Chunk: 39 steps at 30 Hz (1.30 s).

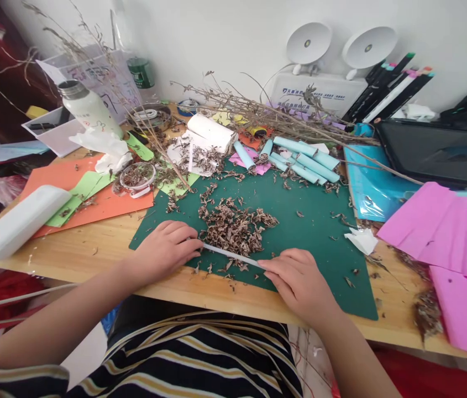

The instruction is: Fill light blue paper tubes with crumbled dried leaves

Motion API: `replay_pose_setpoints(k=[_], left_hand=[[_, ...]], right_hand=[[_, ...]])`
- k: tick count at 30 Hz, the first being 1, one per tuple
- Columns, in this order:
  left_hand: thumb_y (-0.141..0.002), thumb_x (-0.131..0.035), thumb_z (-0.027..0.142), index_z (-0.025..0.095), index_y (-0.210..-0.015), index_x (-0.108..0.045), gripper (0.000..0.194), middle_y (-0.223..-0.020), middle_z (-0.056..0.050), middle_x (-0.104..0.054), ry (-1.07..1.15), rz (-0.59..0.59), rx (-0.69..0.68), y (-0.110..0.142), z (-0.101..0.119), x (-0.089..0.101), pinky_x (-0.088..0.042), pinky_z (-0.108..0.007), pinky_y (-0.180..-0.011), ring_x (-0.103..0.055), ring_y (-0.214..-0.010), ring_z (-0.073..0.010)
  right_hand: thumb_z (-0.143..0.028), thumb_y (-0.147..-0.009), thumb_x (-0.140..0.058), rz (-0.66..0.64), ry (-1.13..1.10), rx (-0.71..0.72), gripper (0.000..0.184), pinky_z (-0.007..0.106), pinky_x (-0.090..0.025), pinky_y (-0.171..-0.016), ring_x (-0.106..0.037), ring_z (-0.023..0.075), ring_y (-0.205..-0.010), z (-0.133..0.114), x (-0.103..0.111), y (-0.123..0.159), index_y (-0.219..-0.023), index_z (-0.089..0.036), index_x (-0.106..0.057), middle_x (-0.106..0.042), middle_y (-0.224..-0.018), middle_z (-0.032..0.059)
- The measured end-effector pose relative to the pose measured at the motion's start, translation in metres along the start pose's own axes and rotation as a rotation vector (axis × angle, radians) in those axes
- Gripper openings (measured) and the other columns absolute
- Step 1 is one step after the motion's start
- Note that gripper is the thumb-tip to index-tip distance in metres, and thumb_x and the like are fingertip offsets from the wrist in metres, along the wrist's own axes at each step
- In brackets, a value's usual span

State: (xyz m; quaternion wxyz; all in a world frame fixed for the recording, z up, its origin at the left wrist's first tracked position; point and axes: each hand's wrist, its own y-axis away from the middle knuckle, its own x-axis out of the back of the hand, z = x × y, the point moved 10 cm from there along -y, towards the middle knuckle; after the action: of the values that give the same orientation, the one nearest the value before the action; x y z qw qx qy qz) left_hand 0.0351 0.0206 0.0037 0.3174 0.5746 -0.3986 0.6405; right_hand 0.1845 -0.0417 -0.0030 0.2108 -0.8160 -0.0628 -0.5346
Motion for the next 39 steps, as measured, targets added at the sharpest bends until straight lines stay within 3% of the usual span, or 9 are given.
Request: replay_pose_setpoints(k=[6, 10, 16, 19, 23, 27, 31, 35, 39], left_hand=[[-0.085, -0.041, 0.025, 0.021, -0.091, -0.055, 0.016, -0.087, -0.001, -0.059, -0.038, -0.001, 0.089, -0.001, -0.007, -0.008, -0.034, -0.029, -0.068, -0.050, -0.082, -0.0165], [-0.084, -0.042, 0.020, 0.020, -0.083, -0.056, 0.014, -0.087, 0.000, -0.059, -0.062, 0.001, 0.043, 0.002, -0.001, -0.006, -0.034, -0.029, -0.070, -0.050, -0.082, -0.0158], [-0.084, -0.041, 0.015, 0.019, -0.082, -0.058, 0.018, -0.081, 0.000, -0.060, -0.173, 0.129, -0.024, 0.010, 0.012, 0.009, -0.034, -0.029, -0.066, -0.051, -0.079, -0.0148], [-0.084, -0.044, 0.021, 0.019, -0.078, -0.059, 0.017, -0.076, 0.000, -0.059, -0.163, 0.155, -0.050, 0.011, 0.015, 0.013, -0.034, -0.029, -0.065, -0.051, -0.077, -0.0137], [-0.082, -0.046, 0.032, 0.018, -0.077, -0.060, 0.021, -0.074, -0.001, -0.059, -0.163, 0.065, 0.006, 0.009, 0.017, 0.011, -0.034, -0.031, -0.063, -0.051, -0.076, -0.0155], [-0.077, -0.050, 0.042, 0.016, -0.085, -0.061, 0.029, -0.086, -0.003, -0.061, -0.190, -0.024, 0.133, 0.013, 0.022, 0.007, -0.035, -0.035, -0.065, -0.051, -0.079, -0.0198], [-0.078, -0.045, 0.048, 0.015, -0.098, -0.059, 0.041, -0.105, -0.006, -0.059, -0.196, 0.007, 0.239, 0.020, 0.026, 0.009, -0.032, -0.044, -0.077, -0.048, -0.094, -0.0252], [-0.081, -0.033, 0.053, 0.016, -0.111, -0.053, 0.052, -0.130, -0.005, -0.040, -0.189, -0.008, 0.297, 0.023, 0.024, 0.003, -0.019, -0.054, -0.092, -0.035, -0.115, -0.0297], [-0.081, -0.025, 0.056, 0.012, -0.121, -0.043, 0.063, -0.134, -0.007, -0.030, -0.175, -0.082, 0.333, 0.024, 0.017, -0.011, -0.013, -0.054, -0.098, -0.025, -0.123, -0.0285]], right_hand=[[-0.029, -0.084, -0.040, -0.040, 0.035, -0.013, 0.020, 0.033, -0.034, -0.071, -0.053, 0.0164, -0.074, 0.007, -0.002, -0.006, -0.081, -0.022, -0.059, -0.064, -0.072, 0.0021], [-0.021, -0.083, -0.043, 0.044, 0.172, -0.025, 0.020, 0.034, -0.028, -0.071, -0.052, 0.0144, -0.070, 0.004, 0.006, -0.008, -0.069, -0.020, -0.057, -0.064, -0.069, -0.0007], [-0.014, -0.081, -0.047, 0.165, 0.321, 0.075, 0.017, 0.031, -0.031, -0.071, -0.052, 0.0143, -0.077, -0.012, 0.013, -0.006, -0.074, -0.020, -0.062, -0.066, -0.080, -0.0001], [-0.014, -0.082, -0.045, 0.155, 0.313, 0.092, 0.021, 0.029, -0.033, -0.071, -0.052, 0.0129, -0.075, -0.013, 0.011, -0.006, -0.074, -0.020, -0.064, -0.067, -0.080, -0.0006], [-0.012, -0.081, -0.045, 0.152, 0.362, 0.087, 0.022, 0.030, -0.036, -0.070, -0.054, 0.0140, -0.075, -0.019, 0.009, -0.004, -0.078, -0.019, -0.066, -0.067, -0.082, 0.0002], [-0.015, -0.080, -0.046, 0.111, 0.483, 0.025, 0.021, 0.035, -0.037, -0.081, -0.055, 0.0204, -0.092, -0.028, 0.001, 0.004, -0.093, -0.014, -0.063, -0.064, -0.098, 0.0042], [-0.031, -0.085, -0.034, -0.001, 0.554, -0.076, 0.040, 0.048, -0.026, -0.093, -0.043, 0.0281, -0.111, -0.025, -0.015, 0.016, -0.113, -0.007, -0.050, -0.052, -0.118, 0.0105], [-0.037, -0.085, -0.028, -0.064, 0.555, -0.126, 0.050, 0.048, -0.027, -0.093, -0.039, 0.0273, -0.116, -0.016, -0.024, 0.018, -0.123, -0.006, -0.039, -0.044, -0.125, 0.0122], [-0.043, -0.084, -0.026, -0.095, 0.517, -0.150, 0.059, 0.049, -0.027, -0.094, -0.035, 0.0269, -0.119, -0.008, -0.027, 0.013, -0.131, -0.008, -0.026, -0.039, -0.129, 0.0132]])
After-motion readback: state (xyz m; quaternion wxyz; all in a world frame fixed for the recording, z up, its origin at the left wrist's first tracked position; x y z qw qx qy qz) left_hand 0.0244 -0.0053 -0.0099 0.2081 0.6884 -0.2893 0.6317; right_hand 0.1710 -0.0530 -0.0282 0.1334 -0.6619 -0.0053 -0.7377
